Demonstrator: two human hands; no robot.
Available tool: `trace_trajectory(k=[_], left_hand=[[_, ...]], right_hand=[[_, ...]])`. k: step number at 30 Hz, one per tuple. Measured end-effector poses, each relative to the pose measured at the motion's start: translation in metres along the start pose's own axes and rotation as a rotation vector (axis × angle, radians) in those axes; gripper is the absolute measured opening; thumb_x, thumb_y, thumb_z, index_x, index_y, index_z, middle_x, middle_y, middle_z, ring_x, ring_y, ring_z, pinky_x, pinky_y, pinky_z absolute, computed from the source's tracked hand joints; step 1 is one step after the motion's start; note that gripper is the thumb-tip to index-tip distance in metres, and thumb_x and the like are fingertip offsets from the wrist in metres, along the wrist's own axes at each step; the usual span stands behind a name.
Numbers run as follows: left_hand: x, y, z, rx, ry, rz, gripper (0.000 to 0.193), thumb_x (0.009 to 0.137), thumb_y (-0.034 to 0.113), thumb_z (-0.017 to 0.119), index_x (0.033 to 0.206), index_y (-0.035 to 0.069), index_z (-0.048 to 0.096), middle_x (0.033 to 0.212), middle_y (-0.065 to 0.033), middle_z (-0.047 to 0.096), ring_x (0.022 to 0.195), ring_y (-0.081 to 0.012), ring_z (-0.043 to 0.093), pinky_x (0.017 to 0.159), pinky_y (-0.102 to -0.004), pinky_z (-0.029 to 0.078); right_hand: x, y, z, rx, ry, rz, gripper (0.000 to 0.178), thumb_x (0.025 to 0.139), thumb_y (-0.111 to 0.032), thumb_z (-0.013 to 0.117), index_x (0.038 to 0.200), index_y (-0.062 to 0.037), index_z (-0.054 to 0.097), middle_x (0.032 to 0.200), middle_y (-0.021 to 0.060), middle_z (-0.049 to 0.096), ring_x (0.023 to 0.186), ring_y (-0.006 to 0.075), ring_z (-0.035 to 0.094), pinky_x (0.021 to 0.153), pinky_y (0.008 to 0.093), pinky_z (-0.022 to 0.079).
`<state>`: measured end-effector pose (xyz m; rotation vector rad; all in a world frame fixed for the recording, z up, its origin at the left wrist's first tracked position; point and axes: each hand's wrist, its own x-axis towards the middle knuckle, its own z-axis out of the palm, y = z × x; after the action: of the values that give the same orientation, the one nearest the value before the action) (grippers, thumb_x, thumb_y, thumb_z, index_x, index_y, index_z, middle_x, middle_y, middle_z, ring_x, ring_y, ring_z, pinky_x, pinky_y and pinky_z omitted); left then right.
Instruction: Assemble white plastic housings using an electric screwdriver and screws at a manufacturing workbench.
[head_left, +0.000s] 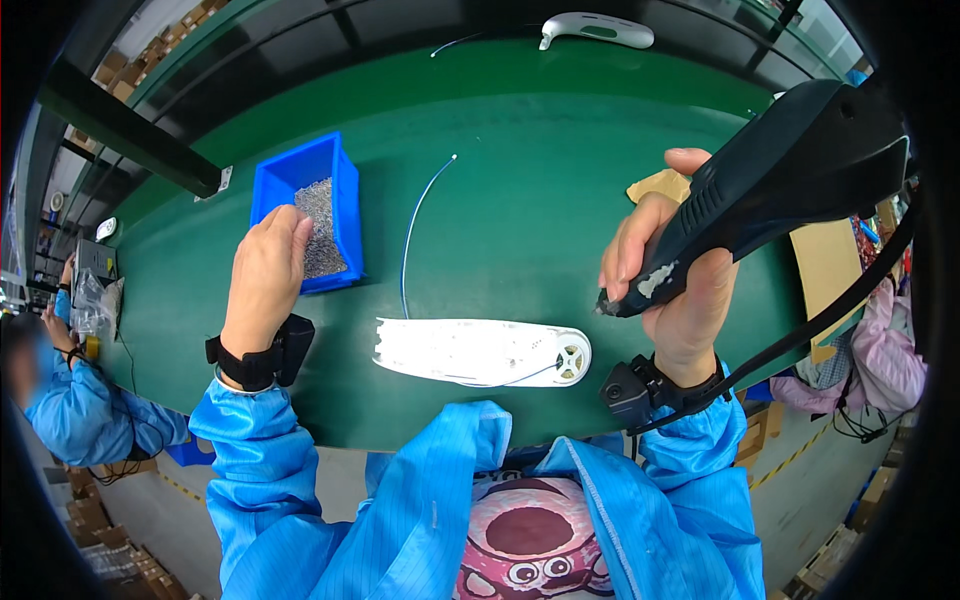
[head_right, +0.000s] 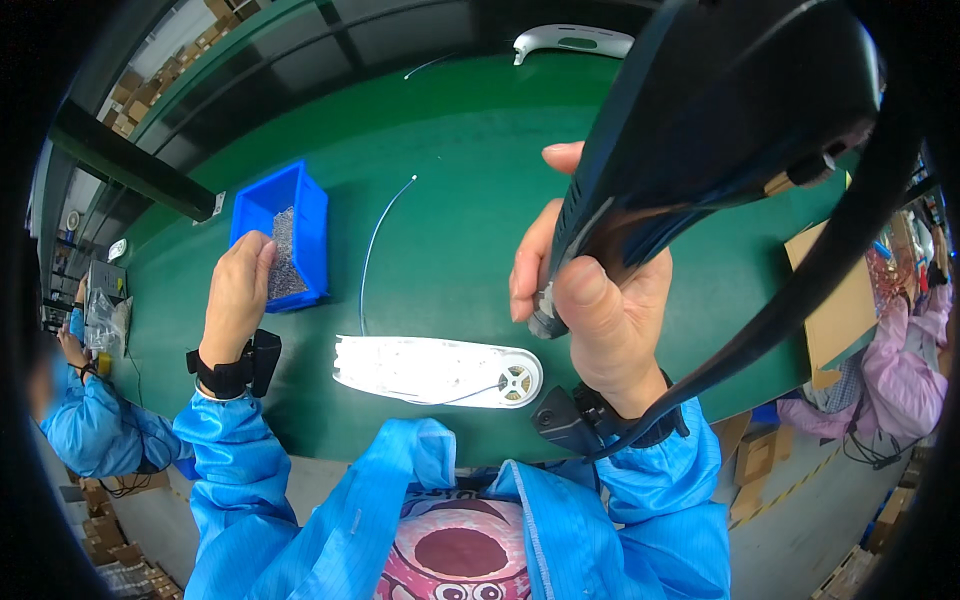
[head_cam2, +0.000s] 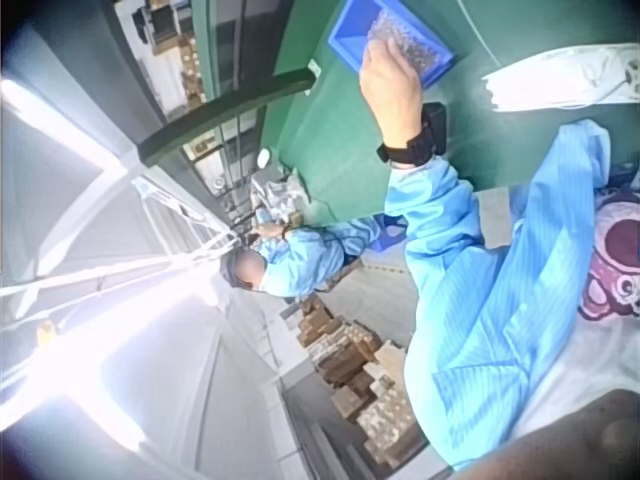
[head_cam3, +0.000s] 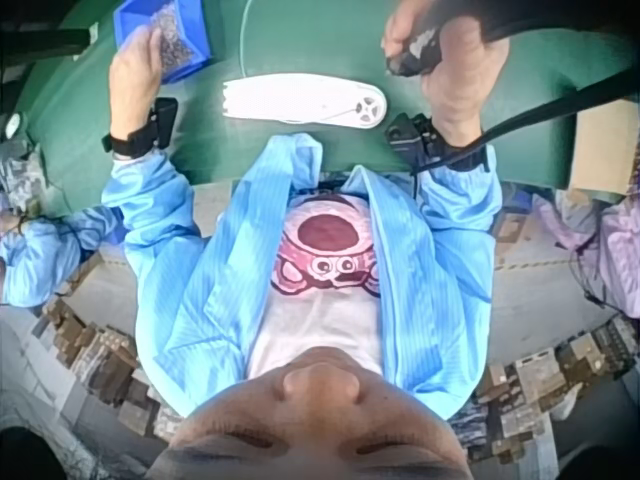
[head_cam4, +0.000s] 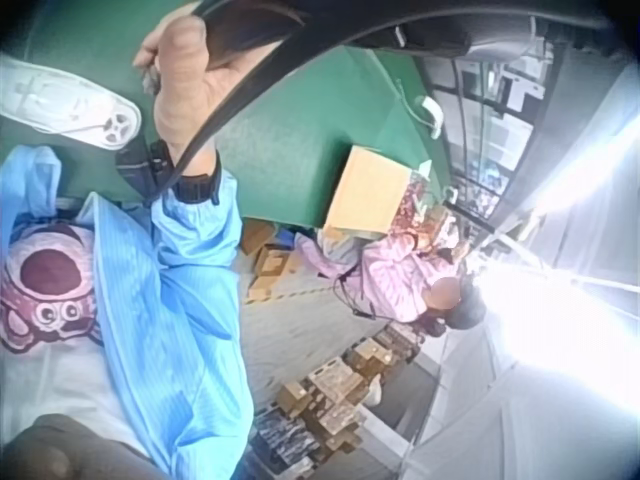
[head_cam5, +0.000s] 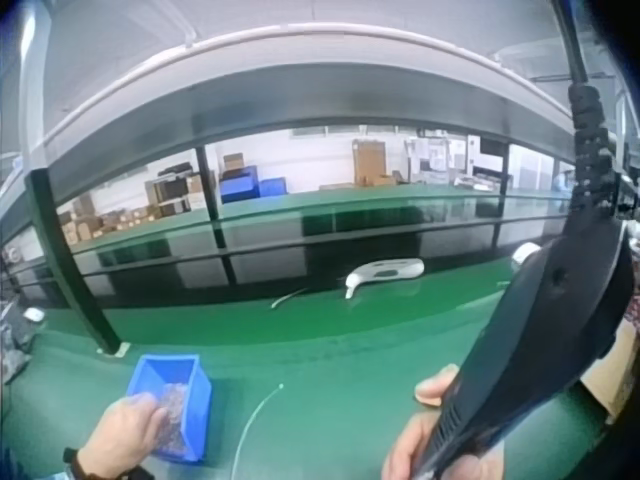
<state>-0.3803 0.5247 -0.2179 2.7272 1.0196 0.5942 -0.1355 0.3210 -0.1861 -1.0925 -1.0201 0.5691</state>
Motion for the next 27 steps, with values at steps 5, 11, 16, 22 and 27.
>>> trace_trajectory(k=[5,11,16,22,27], left_hand=[[0.002,0.021,-0.008,-0.183,-0.016,-0.016,0.009,0.081,0.004,0.055,0.077,-0.003,0.054,0.069,-0.0140,0.054,0.062,-0.0265,0.051,0.057,-0.0337,0.039],[-0.016,0.101,-0.015,-0.300,0.000,0.472,0.013,0.062,0.006,0.068,0.074,0.008,0.063,0.070,-0.0035,0.060,0.066,-0.0196,0.055,0.064,-0.0313,0.038],[-0.027,0.141,0.026,-0.495,-0.141,0.490,0.014,0.064,0.011,0.071,0.075,0.007,0.062,0.068,-0.0017,0.055,0.066,-0.0175,0.053,0.069,-0.0314,0.038],[-0.026,0.143,0.023,-0.550,-0.188,0.469,0.011,0.068,0.012,0.069,0.076,0.007,0.063,0.072,-0.0020,0.057,0.072,-0.0168,0.054,0.080,-0.0343,0.038],[-0.028,0.144,0.026,-0.535,-0.158,0.469,0.012,0.067,0.012,0.070,0.076,0.007,0.063,0.071,-0.0013,0.057,0.073,-0.0162,0.054,0.085,-0.0375,0.036]], right_hand=[[0.000,-0.003,0.001,-0.007,0.005,0.013,0.083,0.076,-0.066,0.048,0.126,-0.0035,0.024,0.057,0.0046,0.046,0.043,0.0129,0.049,0.043,0.0263,0.043],[-0.012,-0.010,0.007,0.409,-0.075,-0.008,0.082,0.077,-0.065,0.046,0.131,-0.0103,0.017,0.061,0.0075,0.047,0.046,0.0179,0.050,0.045,0.0319,0.043],[-0.014,-0.014,0.008,0.571,-0.203,-0.166,0.078,0.078,-0.060,0.050,0.129,-0.0123,0.016,0.070,0.0114,0.053,0.054,0.0213,0.056,0.052,0.0344,0.048],[-0.017,-0.002,0.011,0.647,-0.272,-0.277,0.078,0.077,-0.060,0.051,0.127,-0.0115,0.016,0.071,0.0130,0.054,0.054,0.0225,0.057,0.053,0.0333,0.049],[-0.022,-0.004,0.006,0.621,-0.245,-0.212,0.075,0.078,-0.057,0.053,0.126,-0.0120,0.016,0.072,0.0140,0.054,0.055,0.0228,0.057,0.053,0.0333,0.049]])
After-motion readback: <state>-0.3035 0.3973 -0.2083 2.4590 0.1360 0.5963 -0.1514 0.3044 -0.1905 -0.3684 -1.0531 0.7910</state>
